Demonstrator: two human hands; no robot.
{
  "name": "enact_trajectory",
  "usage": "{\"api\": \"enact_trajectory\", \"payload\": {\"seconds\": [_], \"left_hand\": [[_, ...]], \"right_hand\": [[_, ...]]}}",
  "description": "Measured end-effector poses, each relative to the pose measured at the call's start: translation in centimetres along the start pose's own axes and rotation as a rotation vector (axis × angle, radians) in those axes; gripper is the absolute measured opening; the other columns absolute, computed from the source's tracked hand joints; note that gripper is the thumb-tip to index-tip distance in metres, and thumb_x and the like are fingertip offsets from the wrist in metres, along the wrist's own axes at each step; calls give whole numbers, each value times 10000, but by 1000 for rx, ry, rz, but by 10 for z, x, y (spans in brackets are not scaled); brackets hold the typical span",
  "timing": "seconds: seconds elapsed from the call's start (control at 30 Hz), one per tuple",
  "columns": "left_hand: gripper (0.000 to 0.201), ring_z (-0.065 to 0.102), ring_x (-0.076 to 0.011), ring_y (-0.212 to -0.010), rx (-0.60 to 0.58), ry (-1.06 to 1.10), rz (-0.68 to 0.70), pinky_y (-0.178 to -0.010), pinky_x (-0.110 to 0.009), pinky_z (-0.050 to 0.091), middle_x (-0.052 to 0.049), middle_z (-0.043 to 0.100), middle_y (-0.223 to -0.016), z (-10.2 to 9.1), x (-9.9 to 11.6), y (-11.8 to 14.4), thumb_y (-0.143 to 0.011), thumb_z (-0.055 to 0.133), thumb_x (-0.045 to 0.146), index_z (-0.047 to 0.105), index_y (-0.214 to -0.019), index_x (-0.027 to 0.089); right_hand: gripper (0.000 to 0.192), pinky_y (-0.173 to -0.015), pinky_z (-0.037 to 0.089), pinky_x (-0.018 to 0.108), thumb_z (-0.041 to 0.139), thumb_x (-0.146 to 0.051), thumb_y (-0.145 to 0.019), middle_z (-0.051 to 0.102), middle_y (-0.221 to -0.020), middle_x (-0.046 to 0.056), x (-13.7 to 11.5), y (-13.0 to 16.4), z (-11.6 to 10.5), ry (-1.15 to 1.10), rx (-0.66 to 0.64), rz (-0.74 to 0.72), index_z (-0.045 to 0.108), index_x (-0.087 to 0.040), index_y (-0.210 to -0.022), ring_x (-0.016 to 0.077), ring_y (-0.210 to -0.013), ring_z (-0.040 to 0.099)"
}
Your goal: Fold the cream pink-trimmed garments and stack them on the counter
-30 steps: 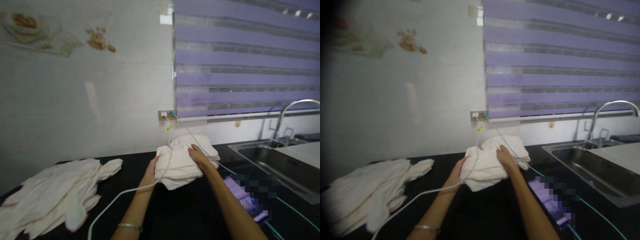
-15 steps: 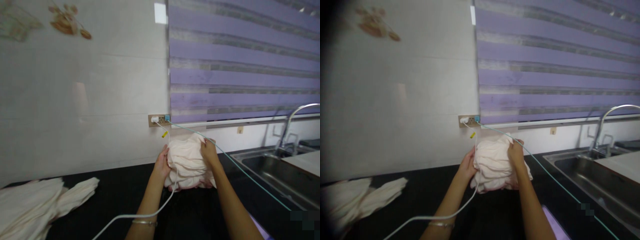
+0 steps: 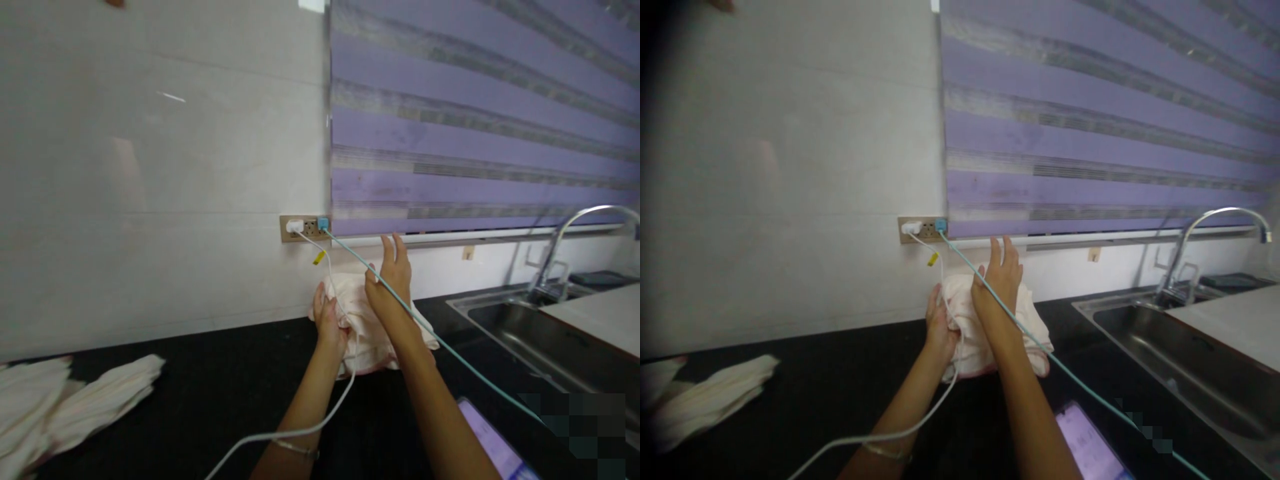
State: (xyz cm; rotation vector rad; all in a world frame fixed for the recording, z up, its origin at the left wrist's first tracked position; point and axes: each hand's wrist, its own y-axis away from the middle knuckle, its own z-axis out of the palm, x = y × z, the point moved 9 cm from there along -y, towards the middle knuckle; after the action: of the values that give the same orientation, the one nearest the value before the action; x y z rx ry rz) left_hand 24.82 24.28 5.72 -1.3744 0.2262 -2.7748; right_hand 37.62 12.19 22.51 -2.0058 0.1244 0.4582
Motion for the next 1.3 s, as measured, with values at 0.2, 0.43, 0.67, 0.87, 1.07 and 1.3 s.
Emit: {"api": "enact_trajectory", "payload": {"seconds": [0.2,0.43,0.67,0.87,1.07,1.3], "left_hand": [[579,471,-326,-1402,162,-422,220,-1240,-468,306,-168,547,-1401,-28,53,-9,-678,582,-10,585,-1234,152],[435,389,-312,-1482,-204,-1119,853,-1271,-536,276,-164,529,-1506,37,89,34,-936,513,163,575,-1367,150],[479,553,-269,-1376,-324,-1308,760,-1219,-526,384,-159,670,-1369,43,17,48,-1090,258,308,617,-1374,166],[515,536,-243,-1405,-304,-1231,807,-1247,-502,363,-154,652,-1413,35,16,48,-1100,230,314,605,-1401,129],[486,526,-246,-1411,-323,-1226,851,-1260,-500,348,-156,633,-1438,30,11,50,-1081,282,274,608,-1400,106],[498,331,-267,-1539,-304,-1209,603,-1294,-501,262,-141,457,-1603,1,5,60,-1068,351,349,554,-1471,139]], "right_hand": [[508,-1190,136,741,437,-376,-974,447,-1612,64,38,62,97,157,-703,145,557,-294,-1461,387,-1513,309],[623,-1195,54,730,313,-568,-1015,335,-1680,56,51,76,119,178,-921,123,429,-312,-1571,385,-1545,235],[596,-1202,100,701,306,-531,-1027,305,-1694,27,59,73,117,212,-946,154,421,-316,-1571,364,-1563,176],[551,-1185,108,708,254,-498,-1044,327,-1683,11,62,73,123,231,-898,121,472,-341,-1526,350,-1532,243],[529,-1193,139,663,240,-445,-1054,426,-1628,25,64,73,123,240,-807,94,515,-325,-1490,322,-1491,317],[481,-1206,156,645,298,-384,-1037,537,-1546,45,59,77,113,228,-637,74,601,-293,-1399,311,-1423,430]]}}
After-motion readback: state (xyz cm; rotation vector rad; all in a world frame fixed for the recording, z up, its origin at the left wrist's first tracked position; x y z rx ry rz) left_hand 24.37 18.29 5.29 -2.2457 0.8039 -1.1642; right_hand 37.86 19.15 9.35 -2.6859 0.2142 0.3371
